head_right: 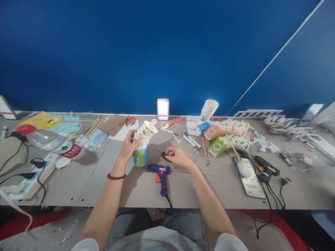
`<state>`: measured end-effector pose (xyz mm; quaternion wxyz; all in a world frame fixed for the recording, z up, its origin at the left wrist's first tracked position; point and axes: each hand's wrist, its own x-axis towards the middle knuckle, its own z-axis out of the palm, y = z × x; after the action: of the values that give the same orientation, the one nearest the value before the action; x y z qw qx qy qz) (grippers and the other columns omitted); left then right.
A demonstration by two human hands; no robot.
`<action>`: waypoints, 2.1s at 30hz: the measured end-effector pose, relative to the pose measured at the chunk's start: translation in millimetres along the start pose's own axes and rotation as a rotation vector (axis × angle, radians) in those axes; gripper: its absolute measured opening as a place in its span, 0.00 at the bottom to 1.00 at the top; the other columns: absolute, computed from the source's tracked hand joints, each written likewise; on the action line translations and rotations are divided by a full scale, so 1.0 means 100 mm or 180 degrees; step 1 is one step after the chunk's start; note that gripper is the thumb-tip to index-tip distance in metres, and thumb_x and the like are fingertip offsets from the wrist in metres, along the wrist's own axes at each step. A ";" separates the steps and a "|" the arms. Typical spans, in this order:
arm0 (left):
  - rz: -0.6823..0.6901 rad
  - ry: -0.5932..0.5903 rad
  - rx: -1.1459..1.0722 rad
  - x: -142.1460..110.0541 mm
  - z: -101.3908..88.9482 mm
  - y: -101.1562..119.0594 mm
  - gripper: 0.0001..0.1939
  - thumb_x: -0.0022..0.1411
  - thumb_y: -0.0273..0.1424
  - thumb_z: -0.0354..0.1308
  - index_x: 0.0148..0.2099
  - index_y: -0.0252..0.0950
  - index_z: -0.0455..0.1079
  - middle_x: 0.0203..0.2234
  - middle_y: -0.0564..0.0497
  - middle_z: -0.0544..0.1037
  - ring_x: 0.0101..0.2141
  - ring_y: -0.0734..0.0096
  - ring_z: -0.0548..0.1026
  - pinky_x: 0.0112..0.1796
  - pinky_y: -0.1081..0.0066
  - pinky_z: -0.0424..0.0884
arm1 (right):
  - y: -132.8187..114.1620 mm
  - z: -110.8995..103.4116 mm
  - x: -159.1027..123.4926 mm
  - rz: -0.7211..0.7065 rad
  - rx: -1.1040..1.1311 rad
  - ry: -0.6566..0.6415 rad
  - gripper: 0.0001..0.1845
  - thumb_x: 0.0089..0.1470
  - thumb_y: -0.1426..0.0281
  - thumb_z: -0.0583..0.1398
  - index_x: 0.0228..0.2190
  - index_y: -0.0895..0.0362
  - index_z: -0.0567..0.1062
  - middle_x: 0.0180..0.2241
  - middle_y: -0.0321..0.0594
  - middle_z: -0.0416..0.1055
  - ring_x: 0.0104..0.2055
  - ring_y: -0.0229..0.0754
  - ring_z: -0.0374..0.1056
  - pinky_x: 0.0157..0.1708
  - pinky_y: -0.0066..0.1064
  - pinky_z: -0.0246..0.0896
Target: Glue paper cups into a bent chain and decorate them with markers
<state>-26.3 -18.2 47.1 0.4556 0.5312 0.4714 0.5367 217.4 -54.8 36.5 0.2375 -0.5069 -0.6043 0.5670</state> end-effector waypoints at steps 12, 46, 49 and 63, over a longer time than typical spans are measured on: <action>0.0214 0.0166 0.0395 -0.02 0.03 0.01 0.17 0.51 0.40 0.64 0.39 0.37 0.65 0.31 0.52 0.73 0.31 0.70 0.72 0.31 0.73 0.69 | -0.08 0.05 -0.05 -0.0085 -0.0130 -0.0039 0.21 0.45 0.53 0.64 0.22 0.56 0.64 0.14 0.25 0.56 0.19 0.31 0.48 0.22 0.25 0.42; 0.0306 0.0072 0.0353 -0.06 0.06 0.07 0.19 0.49 0.40 0.64 0.41 0.37 0.65 0.32 0.51 0.75 0.30 0.69 0.74 0.29 0.73 0.70 | -0.11 0.12 -0.06 -0.0287 -0.0487 0.0137 0.21 0.44 0.54 0.63 0.21 0.55 0.61 0.15 0.25 0.52 0.20 0.31 0.45 0.21 0.24 0.40; 0.0263 0.0001 0.0361 -0.06 0.07 0.07 0.19 0.49 0.39 0.64 0.41 0.37 0.65 0.32 0.51 0.75 0.30 0.70 0.74 0.29 0.73 0.70 | -0.11 0.12 -0.07 -0.0296 -0.0546 0.0137 0.20 0.45 0.55 0.63 0.21 0.55 0.61 0.15 0.24 0.51 0.20 0.31 0.45 0.20 0.25 0.40; 0.0158 -0.0155 0.0404 -0.04 0.06 0.05 0.19 0.48 0.39 0.65 0.40 0.37 0.66 0.31 0.51 0.75 0.29 0.69 0.74 0.29 0.72 0.70 | -0.08 0.13 -0.05 -0.0265 -0.0545 0.0116 0.19 0.46 0.55 0.61 0.21 0.55 0.61 0.15 0.25 0.53 0.20 0.31 0.46 0.20 0.24 0.42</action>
<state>-20.5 -23.0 51.6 0.4189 0.5835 0.4799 0.5037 205.5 -63.7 42.1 0.2277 -0.5100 -0.6667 0.4936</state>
